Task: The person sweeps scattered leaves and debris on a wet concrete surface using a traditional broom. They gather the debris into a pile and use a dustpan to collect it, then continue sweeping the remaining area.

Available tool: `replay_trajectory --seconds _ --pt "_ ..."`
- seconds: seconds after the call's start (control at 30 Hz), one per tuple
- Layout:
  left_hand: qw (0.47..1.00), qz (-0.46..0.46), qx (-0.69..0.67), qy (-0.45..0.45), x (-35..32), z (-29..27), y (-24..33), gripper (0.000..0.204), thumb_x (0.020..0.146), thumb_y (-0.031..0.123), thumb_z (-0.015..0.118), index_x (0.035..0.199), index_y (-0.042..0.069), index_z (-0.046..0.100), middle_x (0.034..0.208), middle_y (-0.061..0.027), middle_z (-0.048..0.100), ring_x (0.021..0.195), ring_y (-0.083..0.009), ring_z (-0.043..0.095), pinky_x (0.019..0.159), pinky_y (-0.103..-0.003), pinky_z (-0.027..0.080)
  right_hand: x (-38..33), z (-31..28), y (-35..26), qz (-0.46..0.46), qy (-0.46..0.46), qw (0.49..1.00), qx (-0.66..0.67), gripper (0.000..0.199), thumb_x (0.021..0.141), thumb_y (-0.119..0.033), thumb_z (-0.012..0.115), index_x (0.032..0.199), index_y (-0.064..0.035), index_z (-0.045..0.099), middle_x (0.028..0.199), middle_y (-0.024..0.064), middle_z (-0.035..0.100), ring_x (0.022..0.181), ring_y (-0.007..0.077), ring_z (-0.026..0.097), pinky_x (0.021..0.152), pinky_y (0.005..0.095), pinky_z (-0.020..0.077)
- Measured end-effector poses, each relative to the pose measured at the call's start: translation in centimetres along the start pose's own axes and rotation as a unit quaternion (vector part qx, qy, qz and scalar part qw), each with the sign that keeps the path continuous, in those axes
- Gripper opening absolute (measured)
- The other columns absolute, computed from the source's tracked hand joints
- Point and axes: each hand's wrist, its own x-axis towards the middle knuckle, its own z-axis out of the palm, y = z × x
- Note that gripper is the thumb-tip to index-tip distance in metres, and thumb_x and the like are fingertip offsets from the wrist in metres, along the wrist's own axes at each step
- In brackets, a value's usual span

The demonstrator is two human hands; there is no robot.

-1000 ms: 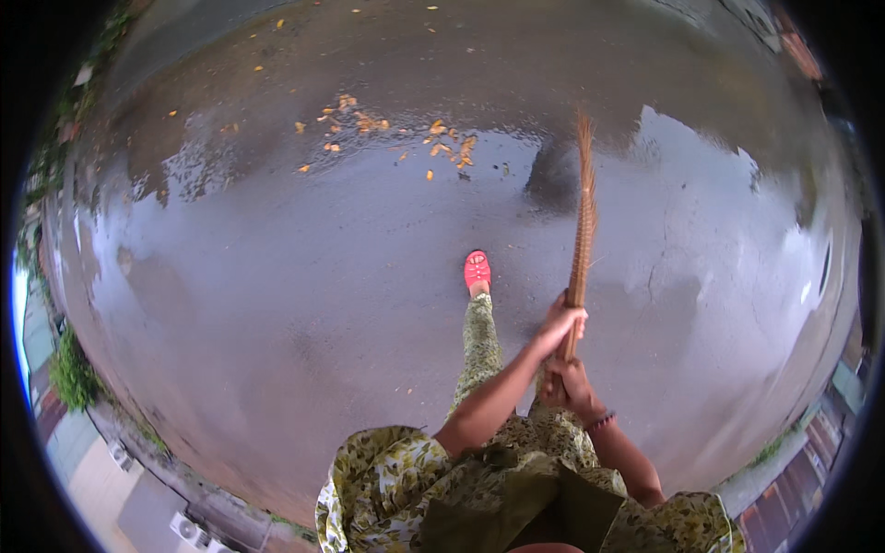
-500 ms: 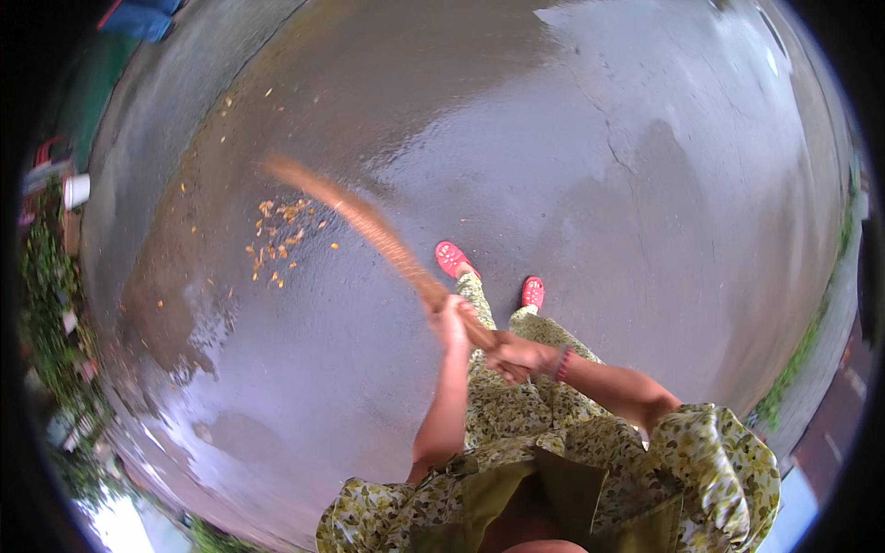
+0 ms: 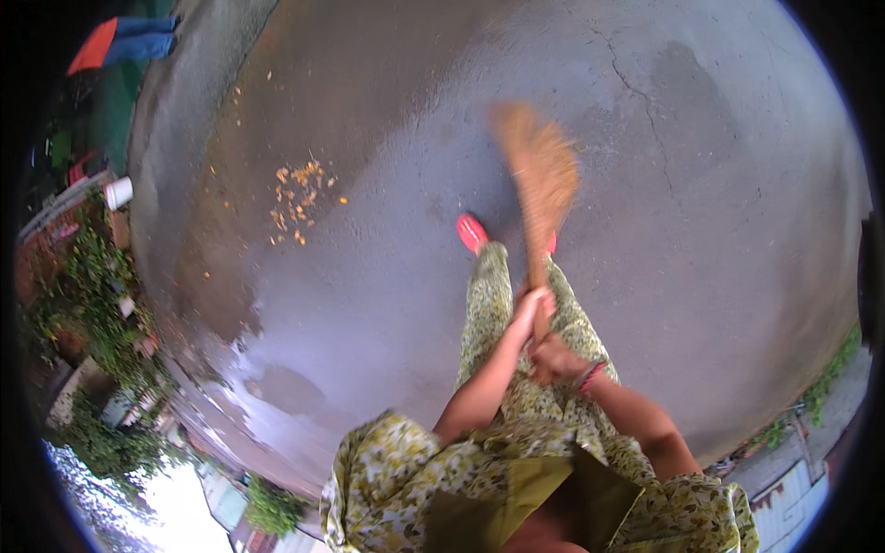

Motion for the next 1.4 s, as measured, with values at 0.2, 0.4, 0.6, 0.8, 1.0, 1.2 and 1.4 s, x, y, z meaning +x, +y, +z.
replay_trajectory --seconds 0.2,0.4,0.6,0.8,1.0,1.2,1.4 --pt "0.959 0.146 -0.087 0.226 -0.5 -1.2 7.9 0.012 0.071 0.005 0.051 0.063 0.004 0.043 0.053 -0.0054 0.044 0.042 -0.0139 0.044 0.039 -0.027 0.041 5.0 -1.1 -6.1 0.038 -0.189 0.981 -0.028 0.014 0.069 -0.008 0.060 0.066 -0.0054 0.046 0.054 0.0022 0.048 0.043 0.0107 0.048 0.036 0.0249 0.0390" --pt "0.988 0.140 -0.047 0.042 1.5 14.7 2.3 0.020 0.072 0.008 0.057 0.089 0.006 0.047 0.063 -0.0028 0.047 0.047 -0.0125 0.047 0.045 -0.028 0.046 -5.5 -12.2 -7.7 -0.123 0.004 0.988 -0.088 0.044 0.067 -0.002 0.057 0.107 0.0048 0.040 0.056 0.0049 0.049 0.038 0.0137 0.050 0.031 0.0252 0.0410" --pt "0.963 0.000 0.147 -0.224 11.7 28.2 3.0 0.011 0.071 0.015 0.058 0.067 0.007 0.052 0.054 -0.0016 0.051 0.045 -0.0139 0.050 0.048 -0.027 0.045 -4.1 -17.7 -13.6 -0.199 0.230 0.952 -0.046 0.023 0.068 -0.004 0.057 0.084 0.0117 0.051 0.056 0.0073 0.051 0.044 0.0183 0.056 0.037 0.0306 0.0436" --pt "0.985 -0.070 -0.065 -0.142 16.3 18.8 -0.5 0.016 0.068 0.014 0.058 0.061 0.011 0.043 0.052 -0.0005 0.044 0.046 -0.0129 0.047 0.043 -0.027 0.041 1.9 -19.8 -10.5 -0.061 0.132 0.949 -0.279 0.027 0.070 -0.005 0.057 0.090 0.0115 0.050 0.061 0.0081 0.053 0.046 0.0189 0.055 0.040 0.0335 0.0453" --pt "0.992 0.049 -0.096 0.071 3.5 19.9 -4.3 0.013 0.070 0.006 0.052 0.075 0.007 0.040 0.057 -0.0030 0.044 0.043 -0.0132 0.045 0.040 -0.028 0.042 -7.8 -21.1 -6.1 -0.049 -0.009 0.990 -0.130 0.064 0.069 0.001 0.056 0.126 0.0010 0.025 0.057 0.0032 0.046 0.041 0.0149 0.049 0.033 0.0291 0.0421" --pt "0.992 -0.052 0.093 -0.066 -0.8 17.7 -10.2 0.038 0.067 0.005 0.057 0.096 0.004 0.032 0.060 -0.0040 0.046 0.044 -0.0135 0.047 0.037 -0.028 0.043 -10.8 -13.4 3.4 -0.026 0.158 0.987 0.032 0.044 0.069 0.002 0.054 0.107 0.0035 0.033 0.062 0.0081 0.050 0.044 0.0169 0.052 0.036 0.0310 0.0458" --pt "0.992 -0.104 -0.050 0.054 0.0 3.6 -9.0 0.010 0.064 0.013 0.057 0.061 0.008 0.048 0.053 -0.0018 0.047 0.041 -0.0131 0.046 0.039 -0.028 0.043 -4.1 -7.2 4.9 0.051 0.042 0.991 -0.118 0.042 0.071 -0.004 0.057 0.105 0.0047 0.033 0.070 0.0102 0.051 0.044 0.0166 0.052 0.039 0.0303 0.0472"
